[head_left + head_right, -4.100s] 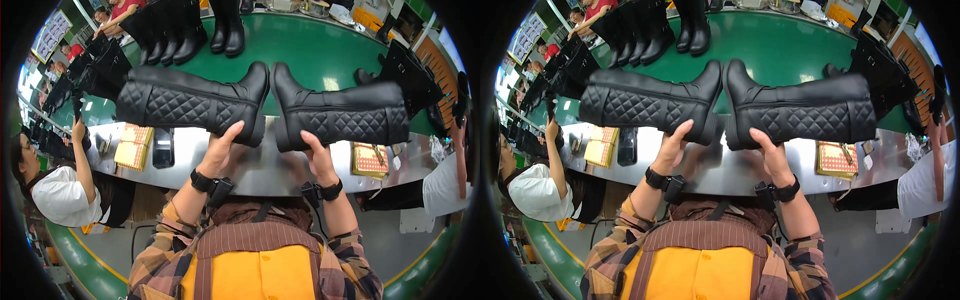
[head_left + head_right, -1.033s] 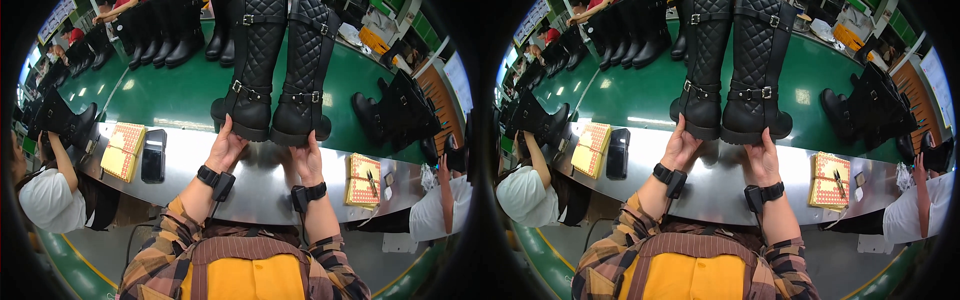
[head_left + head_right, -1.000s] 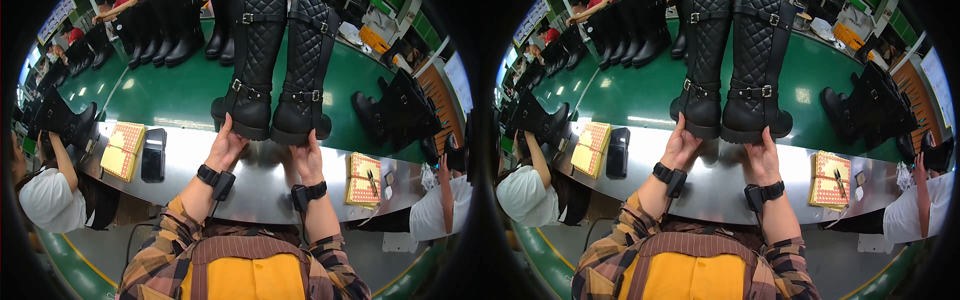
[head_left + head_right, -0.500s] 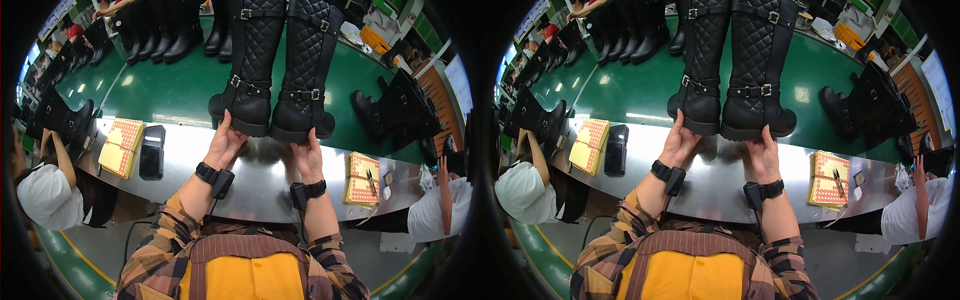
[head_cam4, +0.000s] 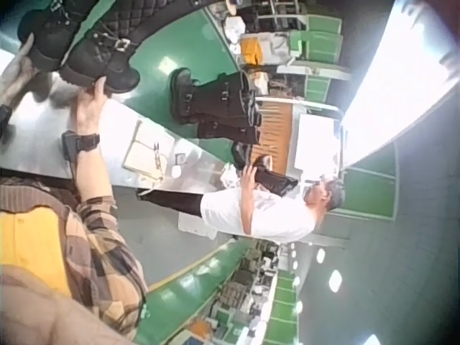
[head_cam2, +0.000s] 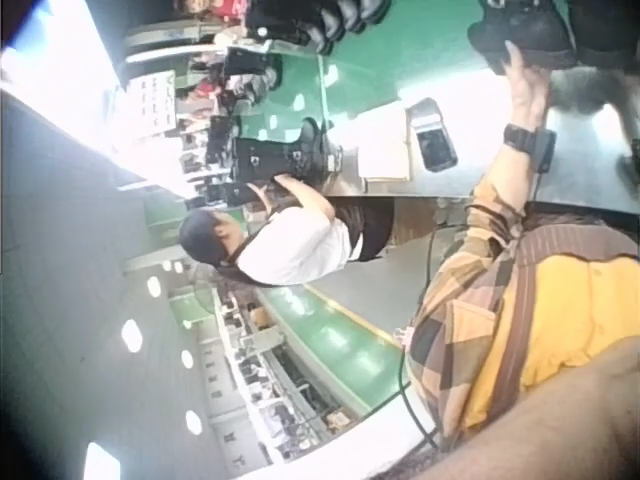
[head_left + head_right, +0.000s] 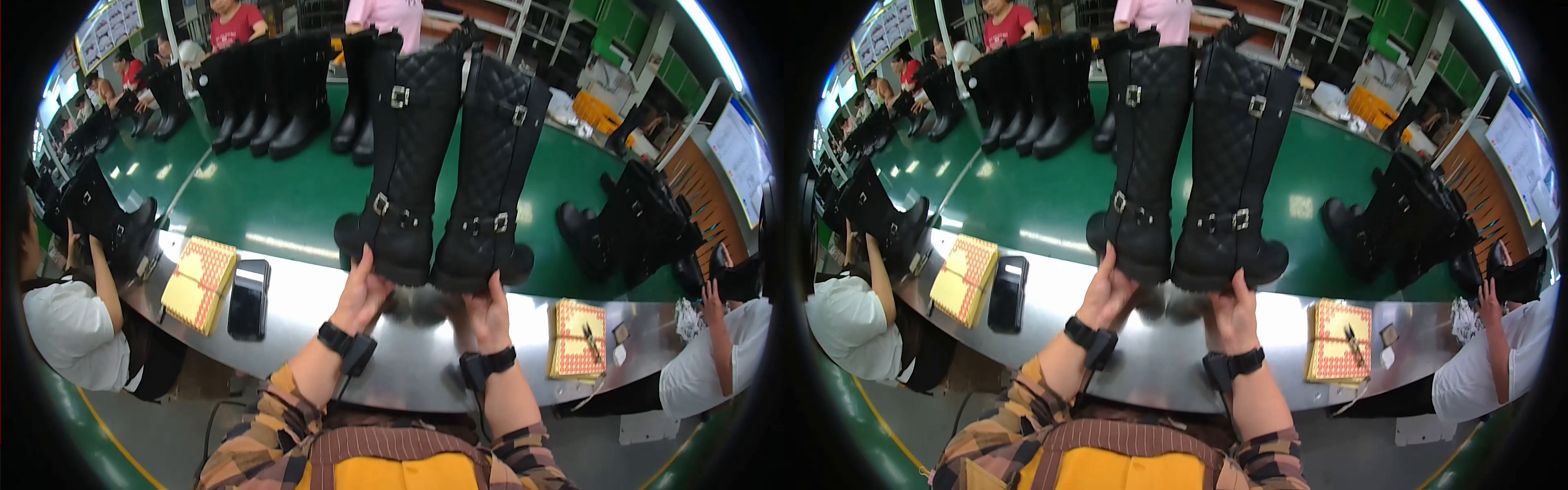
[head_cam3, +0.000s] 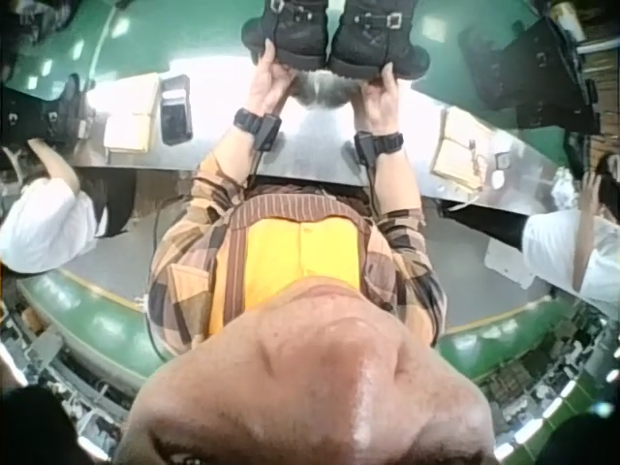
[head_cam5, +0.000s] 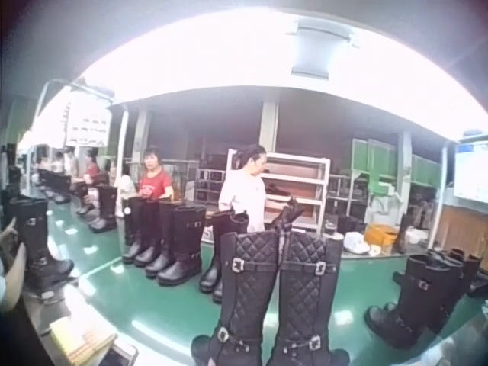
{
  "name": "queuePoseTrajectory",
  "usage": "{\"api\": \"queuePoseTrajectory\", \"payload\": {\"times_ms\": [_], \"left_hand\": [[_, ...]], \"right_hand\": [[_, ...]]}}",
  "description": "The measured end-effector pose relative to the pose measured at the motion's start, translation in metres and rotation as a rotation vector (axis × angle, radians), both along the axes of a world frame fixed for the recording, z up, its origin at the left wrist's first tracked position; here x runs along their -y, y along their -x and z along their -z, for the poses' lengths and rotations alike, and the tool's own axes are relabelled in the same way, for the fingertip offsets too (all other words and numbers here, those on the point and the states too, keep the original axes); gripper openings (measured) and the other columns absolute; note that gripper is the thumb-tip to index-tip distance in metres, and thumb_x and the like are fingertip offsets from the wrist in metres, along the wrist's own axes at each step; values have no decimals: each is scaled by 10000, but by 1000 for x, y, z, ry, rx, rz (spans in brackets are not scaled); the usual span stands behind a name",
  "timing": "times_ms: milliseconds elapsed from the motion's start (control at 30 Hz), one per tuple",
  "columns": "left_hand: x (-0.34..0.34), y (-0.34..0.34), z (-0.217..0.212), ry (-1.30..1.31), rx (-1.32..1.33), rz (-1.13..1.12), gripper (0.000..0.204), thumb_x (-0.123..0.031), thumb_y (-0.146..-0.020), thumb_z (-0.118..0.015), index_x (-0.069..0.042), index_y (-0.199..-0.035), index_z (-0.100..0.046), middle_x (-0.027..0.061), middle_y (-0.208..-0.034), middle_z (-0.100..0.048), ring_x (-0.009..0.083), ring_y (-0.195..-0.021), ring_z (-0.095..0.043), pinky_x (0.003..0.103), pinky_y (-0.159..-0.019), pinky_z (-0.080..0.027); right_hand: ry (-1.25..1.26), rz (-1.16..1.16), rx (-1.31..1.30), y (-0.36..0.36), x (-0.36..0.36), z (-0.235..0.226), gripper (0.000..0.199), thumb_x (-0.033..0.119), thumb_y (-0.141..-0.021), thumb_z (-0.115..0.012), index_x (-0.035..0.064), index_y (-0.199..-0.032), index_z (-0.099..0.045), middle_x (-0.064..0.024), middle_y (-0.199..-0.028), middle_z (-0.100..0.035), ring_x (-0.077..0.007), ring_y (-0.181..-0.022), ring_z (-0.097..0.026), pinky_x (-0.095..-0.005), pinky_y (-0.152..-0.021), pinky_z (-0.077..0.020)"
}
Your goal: Inspecting and cleaning black quilted boots on a manufacturing assembly line.
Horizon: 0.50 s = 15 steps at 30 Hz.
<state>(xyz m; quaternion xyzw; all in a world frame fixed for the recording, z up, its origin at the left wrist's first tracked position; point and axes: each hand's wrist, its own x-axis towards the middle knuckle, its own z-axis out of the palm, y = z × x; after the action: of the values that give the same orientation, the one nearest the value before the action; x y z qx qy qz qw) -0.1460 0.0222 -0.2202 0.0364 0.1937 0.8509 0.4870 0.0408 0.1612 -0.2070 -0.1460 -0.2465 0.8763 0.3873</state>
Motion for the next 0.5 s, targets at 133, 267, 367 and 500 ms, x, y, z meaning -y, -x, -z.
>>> {"api": "queuePoseTrajectory", "payload": {"times_ms": [133, 267, 367, 500], "left_hand": [[2, -1, -3, 45, -46, -17, 531, -353, -951, -552, -256, -1399, -285, 20, -1384, -450, 214, -1250, -461, 432, -993, -408], [3, -2, -3, 15, -65, -16, 531, -350, -952, -551, -258, -1403, -285, 22, -1382, -453, 213, -1248, -463, 437, -993, -403], [3, -2, -3, -8, -69, -22, 530, -345, -951, -555, -258, -1402, -291, 18, -1385, -451, 211, -1250, -461, 442, -1000, -395], [4, -4, -5, -29, -75, -38, 524, -340, -951, -555, -259, -1401, -298, 7, -1398, -441, 208, -1266, -448, 442, -1015, -382]], "right_hand": [[-48, 15, -10, -1, 0, -1, 448, 213, -930, -603, 103, -1334, -444, -56, -1307, -531, -222, -1183, -523, -407, -982, -455], [-73, 11, 29, -2, 0, 0, 424, 247, -946, -570, 70, -1317, -465, -86, -1323, -525, -251, -1215, -500, -426, -1028, -421], [-71, 7, 21, -3, 0, 0, 424, 248, -947, -569, 68, -1317, -465, -86, -1324, -525, -252, -1216, -499, -426, -1030, -419], [-60, 0, 2, -2, 0, -1, 429, 254, -949, -564, 65, -1321, -462, -88, -1330, -520, -254, -1219, -497, -427, -1040, -413]]}}
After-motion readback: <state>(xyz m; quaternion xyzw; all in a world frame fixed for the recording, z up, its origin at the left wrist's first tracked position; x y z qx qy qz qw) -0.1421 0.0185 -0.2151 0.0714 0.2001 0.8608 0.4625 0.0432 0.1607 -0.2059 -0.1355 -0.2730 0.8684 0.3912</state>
